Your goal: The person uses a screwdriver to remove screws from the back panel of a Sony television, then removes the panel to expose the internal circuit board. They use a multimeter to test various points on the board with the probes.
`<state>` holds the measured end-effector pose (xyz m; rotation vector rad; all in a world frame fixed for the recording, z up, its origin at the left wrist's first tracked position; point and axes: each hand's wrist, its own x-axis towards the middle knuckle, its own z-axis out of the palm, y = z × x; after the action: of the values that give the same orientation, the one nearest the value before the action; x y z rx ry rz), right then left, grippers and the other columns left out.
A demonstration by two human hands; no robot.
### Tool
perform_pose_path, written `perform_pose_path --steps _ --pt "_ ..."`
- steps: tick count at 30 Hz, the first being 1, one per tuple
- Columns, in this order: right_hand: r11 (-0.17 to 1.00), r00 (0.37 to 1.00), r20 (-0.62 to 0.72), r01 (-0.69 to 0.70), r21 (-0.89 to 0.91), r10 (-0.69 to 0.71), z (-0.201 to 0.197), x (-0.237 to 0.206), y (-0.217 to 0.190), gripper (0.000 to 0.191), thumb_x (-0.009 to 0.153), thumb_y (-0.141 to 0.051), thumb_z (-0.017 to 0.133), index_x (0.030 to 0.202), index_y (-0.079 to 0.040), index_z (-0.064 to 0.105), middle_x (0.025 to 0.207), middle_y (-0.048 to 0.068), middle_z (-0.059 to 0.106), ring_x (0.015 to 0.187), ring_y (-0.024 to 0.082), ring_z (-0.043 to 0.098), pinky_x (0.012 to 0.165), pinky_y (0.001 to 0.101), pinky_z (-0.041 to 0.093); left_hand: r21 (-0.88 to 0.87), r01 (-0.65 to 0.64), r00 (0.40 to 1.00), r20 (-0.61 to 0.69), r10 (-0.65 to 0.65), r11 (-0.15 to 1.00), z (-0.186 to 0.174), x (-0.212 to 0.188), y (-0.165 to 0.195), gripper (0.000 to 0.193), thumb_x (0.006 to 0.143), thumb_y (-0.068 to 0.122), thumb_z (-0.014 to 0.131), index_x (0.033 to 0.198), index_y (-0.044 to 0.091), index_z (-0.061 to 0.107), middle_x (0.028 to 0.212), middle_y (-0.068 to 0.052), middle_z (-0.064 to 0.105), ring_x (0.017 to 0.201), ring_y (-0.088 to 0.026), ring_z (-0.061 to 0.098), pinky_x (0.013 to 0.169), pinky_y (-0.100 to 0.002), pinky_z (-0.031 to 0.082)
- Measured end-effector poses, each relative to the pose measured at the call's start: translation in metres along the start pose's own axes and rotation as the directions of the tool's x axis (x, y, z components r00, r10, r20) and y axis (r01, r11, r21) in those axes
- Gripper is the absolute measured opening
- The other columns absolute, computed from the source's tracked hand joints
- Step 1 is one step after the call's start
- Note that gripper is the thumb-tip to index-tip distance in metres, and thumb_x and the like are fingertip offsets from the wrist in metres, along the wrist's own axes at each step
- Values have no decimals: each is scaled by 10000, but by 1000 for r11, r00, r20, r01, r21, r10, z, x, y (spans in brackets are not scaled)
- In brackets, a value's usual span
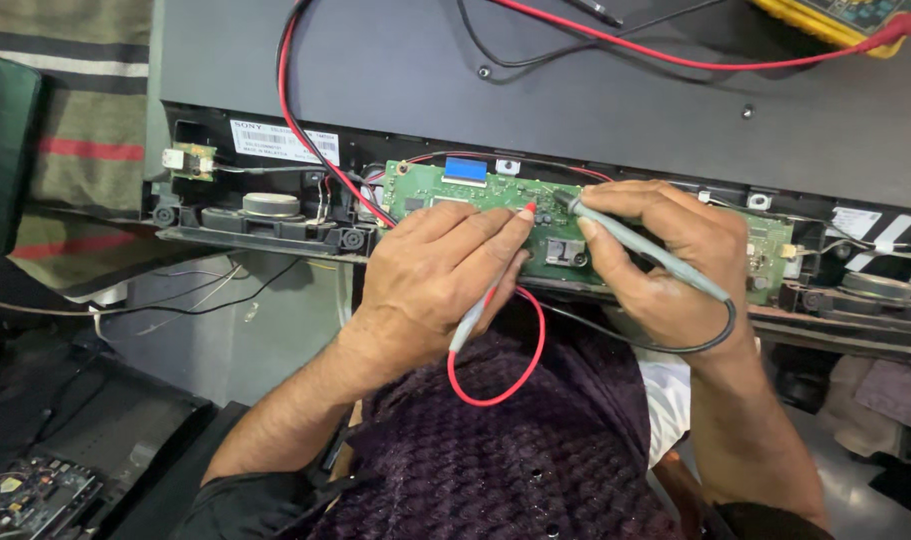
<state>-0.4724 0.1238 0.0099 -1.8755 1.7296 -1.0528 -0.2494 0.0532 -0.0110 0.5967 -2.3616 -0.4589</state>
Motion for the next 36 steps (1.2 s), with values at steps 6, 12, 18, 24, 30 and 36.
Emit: perform_pose_path --steps 6,12,18,24,30,36 --pt "1000 1000 -21 6 13 -6 3 -5 3 153 956 21 748 1107 28 724 1111 153 756 975 220 761 903 301 594 6 -9 1000 -9 9 1000 1 -2 -1 368 935 108 775 1263 -11 658 1174 -95 701 983 -261 666 829 -386 533" --pt "855 842 -305 -301 422 446 4 -21 7 124 941 -30 679 1059 5 691 934 65 740 715 47 615 635 185 479 -31 1 998 -67 -3 1000 1 -4 -2 345 929 67 771 1239 -29 655 1145 -126 706 985 -295 689 874 -383 563" --pt "966 932 -286 -172 192 223 3 -28 8 66 1092 14 696 1125 70 702 1024 112 727 825 66 630 749 191 503 -33 -15 998 -64 13 999 2 -3 -1 329 918 74 780 1213 -19 669 1132 -127 718 976 -298 697 862 -384 567" --pt "975 937 -295 -138 174 185 3 -23 4 79 987 45 665 1063 63 680 1043 133 717 903 115 665 787 206 540 -91 -15 996 -89 7 996 3 -4 -3 321 918 63 781 1212 -8 673 1115 -121 730 918 -265 714 800 -365 561" --pt "969 940 -291 -116 218 178 4 -25 3 86 974 58 624 1047 66 668 1041 142 712 885 130 679 808 218 546 -127 -16 995 -96 4 992 2 -9 -4 326 912 61 787 1211 -3 677 1096 -117 729 892 -267 712 787 -362 557" --pt "971 939 -291 -125 205 182 4 -26 5 71 969 38 635 1026 67 666 1011 146 714 846 128 675 773 220 540 -148 -10 996 -92 -4 989 1 -11 -4 315 916 53 782 1207 2 672 1099 -111 725 916 -265 717 808 -358 567"
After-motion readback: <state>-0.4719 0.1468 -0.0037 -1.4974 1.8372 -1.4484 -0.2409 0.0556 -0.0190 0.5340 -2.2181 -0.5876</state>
